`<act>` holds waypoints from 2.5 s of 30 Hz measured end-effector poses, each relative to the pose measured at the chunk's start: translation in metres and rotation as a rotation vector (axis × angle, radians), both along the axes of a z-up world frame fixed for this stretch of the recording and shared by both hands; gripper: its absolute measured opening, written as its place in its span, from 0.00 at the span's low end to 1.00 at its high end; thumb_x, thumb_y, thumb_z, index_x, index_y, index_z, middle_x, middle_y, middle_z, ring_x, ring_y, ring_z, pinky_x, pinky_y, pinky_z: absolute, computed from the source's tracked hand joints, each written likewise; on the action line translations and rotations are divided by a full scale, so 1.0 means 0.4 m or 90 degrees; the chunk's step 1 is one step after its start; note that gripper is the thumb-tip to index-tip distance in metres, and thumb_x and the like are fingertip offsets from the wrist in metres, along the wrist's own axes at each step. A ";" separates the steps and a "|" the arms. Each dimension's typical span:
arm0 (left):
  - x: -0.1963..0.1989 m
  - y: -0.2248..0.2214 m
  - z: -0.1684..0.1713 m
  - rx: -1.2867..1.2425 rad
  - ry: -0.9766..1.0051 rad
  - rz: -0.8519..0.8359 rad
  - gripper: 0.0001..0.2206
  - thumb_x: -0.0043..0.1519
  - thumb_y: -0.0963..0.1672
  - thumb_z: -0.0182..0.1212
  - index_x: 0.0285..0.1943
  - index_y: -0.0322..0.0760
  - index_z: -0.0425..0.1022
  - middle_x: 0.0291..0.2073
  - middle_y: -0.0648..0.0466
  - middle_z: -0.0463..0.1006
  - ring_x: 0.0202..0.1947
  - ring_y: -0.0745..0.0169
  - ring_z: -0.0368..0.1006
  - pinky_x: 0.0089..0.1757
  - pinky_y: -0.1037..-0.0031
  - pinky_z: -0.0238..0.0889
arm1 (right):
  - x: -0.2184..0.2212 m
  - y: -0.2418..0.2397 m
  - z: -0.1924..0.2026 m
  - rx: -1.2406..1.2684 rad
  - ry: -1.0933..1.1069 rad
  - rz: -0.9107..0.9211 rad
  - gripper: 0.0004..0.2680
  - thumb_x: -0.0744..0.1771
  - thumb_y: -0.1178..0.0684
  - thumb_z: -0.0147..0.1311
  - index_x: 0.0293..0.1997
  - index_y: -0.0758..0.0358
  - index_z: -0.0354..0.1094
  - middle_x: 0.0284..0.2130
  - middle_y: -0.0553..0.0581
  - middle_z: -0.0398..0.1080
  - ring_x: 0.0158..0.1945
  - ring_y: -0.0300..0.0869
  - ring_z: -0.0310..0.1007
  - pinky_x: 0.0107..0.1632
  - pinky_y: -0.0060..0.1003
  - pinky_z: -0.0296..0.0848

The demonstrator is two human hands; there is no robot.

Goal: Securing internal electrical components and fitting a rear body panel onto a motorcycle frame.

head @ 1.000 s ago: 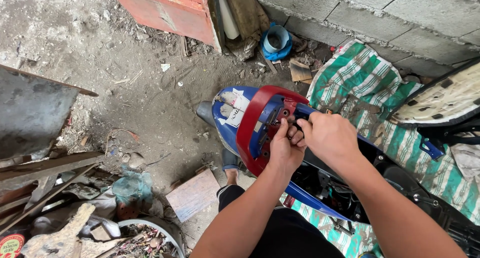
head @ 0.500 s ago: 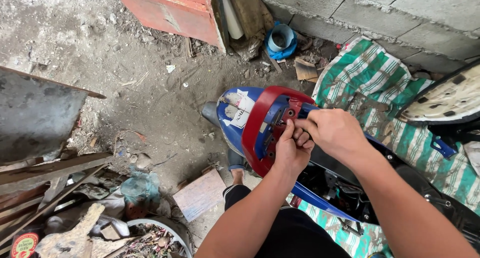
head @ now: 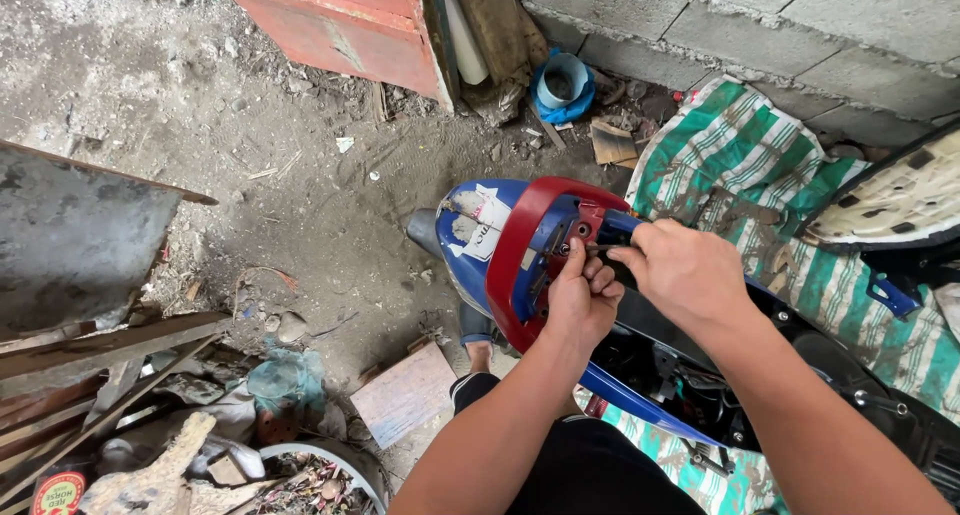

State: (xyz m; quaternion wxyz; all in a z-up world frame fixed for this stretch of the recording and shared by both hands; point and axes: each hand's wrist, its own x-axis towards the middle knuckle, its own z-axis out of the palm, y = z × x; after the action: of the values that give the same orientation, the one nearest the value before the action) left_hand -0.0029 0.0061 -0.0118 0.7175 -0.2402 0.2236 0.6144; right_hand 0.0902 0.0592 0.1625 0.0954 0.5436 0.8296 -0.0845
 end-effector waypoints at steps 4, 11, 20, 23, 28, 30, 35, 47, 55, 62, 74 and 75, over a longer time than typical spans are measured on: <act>-0.025 -0.025 0.093 -0.014 0.018 -0.028 0.17 0.81 0.55 0.51 0.46 0.46 0.66 0.28 0.65 0.55 0.24 0.71 0.56 0.30 0.78 0.54 | -0.047 0.005 0.027 -0.138 -0.041 -0.115 0.19 0.71 0.29 0.46 0.40 0.50 0.80 0.40 0.51 0.84 0.51 0.57 0.85 0.52 0.57 0.84; -0.039 -0.035 0.057 -0.034 -0.008 -0.050 0.17 0.81 0.53 0.51 0.40 0.47 0.63 0.28 0.66 0.54 0.24 0.72 0.55 0.31 0.79 0.54 | -0.073 -0.017 0.065 -0.344 0.278 -0.308 0.21 0.75 0.38 0.50 0.38 0.65 0.84 0.23 0.61 0.80 0.31 0.55 0.80 0.37 0.50 0.75; -0.025 -0.030 -0.005 -0.046 0.032 -0.057 0.10 0.81 0.47 0.53 0.45 0.43 0.66 0.28 0.64 0.56 0.25 0.70 0.56 0.32 0.76 0.54 | 0.008 0.011 0.002 -0.165 0.212 -0.008 0.16 0.69 0.41 0.65 0.61 0.53 0.80 0.49 0.51 0.86 0.53 0.52 0.85 0.54 0.48 0.83; -0.044 -0.050 0.105 -0.032 0.079 -0.109 0.12 0.82 0.50 0.48 0.46 0.44 0.67 0.28 0.64 0.57 0.25 0.70 0.55 0.32 0.74 0.54 | 0.001 0.000 -0.069 -0.027 0.202 0.034 0.13 0.70 0.35 0.61 0.47 0.53 0.80 0.39 0.50 0.83 0.45 0.51 0.85 0.46 0.48 0.83; -0.035 -0.174 0.089 -0.011 0.183 -0.308 0.14 0.82 0.52 0.45 0.52 0.45 0.71 0.31 0.63 0.60 0.28 0.70 0.58 0.33 0.74 0.54 | -0.048 0.019 -0.108 0.064 0.183 -0.049 0.24 0.75 0.30 0.49 0.25 0.54 0.69 0.17 0.52 0.72 0.30 0.55 0.80 0.31 0.46 0.76; -0.029 -0.231 -0.005 -0.019 0.288 -0.364 0.09 0.73 0.41 0.53 0.57 0.34 0.75 0.34 0.49 0.75 0.27 0.62 0.71 0.27 0.74 0.65 | -0.069 0.051 -0.101 -0.196 0.288 -0.335 0.21 0.73 0.31 0.48 0.26 0.46 0.81 0.17 0.46 0.79 0.42 0.48 0.86 0.49 0.44 0.79; -0.164 -0.261 0.193 -0.037 0.302 -0.384 0.12 0.69 0.39 0.48 0.54 0.25 0.76 0.46 0.37 0.84 0.34 0.53 0.77 0.35 0.69 0.68 | -0.086 0.019 0.006 -0.398 0.513 -0.538 0.12 0.78 0.48 0.47 0.52 0.64 0.75 0.32 0.64 0.77 0.23 0.42 0.55 0.29 0.39 0.54; -0.258 -0.297 0.238 0.115 0.330 -0.437 0.23 0.70 0.37 0.49 0.76 0.25 0.71 0.69 0.34 0.80 0.61 0.46 0.82 0.57 0.64 0.77 | -0.021 -0.014 -0.086 -0.020 0.333 -0.115 0.16 0.70 0.40 0.64 0.60 0.55 0.79 0.51 0.53 0.83 0.41 0.46 0.83 0.44 0.46 0.79; -0.256 -0.314 0.244 0.089 0.370 -0.452 0.25 0.73 0.44 0.57 0.79 0.26 0.66 0.68 0.32 0.81 0.54 0.45 0.86 0.50 0.64 0.84 | -0.064 -0.025 -0.063 0.026 0.029 -0.121 0.26 0.74 0.24 0.47 0.23 0.50 0.73 0.15 0.48 0.68 0.20 0.48 0.70 0.20 0.42 0.61; -0.254 -0.290 0.248 0.081 0.435 -0.461 0.16 0.77 0.45 0.52 0.67 0.28 0.74 0.60 0.35 0.86 0.36 0.58 0.85 0.35 0.77 0.71 | 0.010 -0.043 0.053 -0.226 0.283 -0.385 0.17 0.73 0.46 0.42 0.65 0.58 0.74 0.51 0.59 0.82 0.52 0.51 0.80 0.55 0.49 0.75; -0.191 -0.265 0.187 0.167 0.193 -0.300 0.13 0.78 0.45 0.56 0.57 0.29 0.79 0.42 0.41 0.83 0.32 0.59 0.73 0.36 0.73 0.67 | 0.149 -0.313 0.041 -0.406 0.776 -0.615 0.06 0.68 0.69 0.58 0.46 0.78 0.82 0.57 0.65 0.77 0.49 0.57 0.86 0.57 0.51 0.88; -0.185 -0.263 0.184 0.194 0.170 -0.284 0.12 0.77 0.45 0.58 0.58 0.29 0.80 0.41 0.44 0.79 0.33 0.59 0.70 0.36 0.72 0.63 | 0.164 -0.335 0.022 -0.368 0.826 -0.565 0.06 0.67 0.68 0.62 0.45 0.77 0.83 0.51 0.63 0.73 0.49 0.56 0.83 0.58 0.52 0.88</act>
State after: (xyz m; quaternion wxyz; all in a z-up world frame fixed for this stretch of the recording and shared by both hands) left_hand -0.0770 -0.0993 0.0620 0.8269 0.0081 0.2683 0.4941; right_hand 0.1558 -0.0749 0.1712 -0.3077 0.6171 0.3748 -0.6197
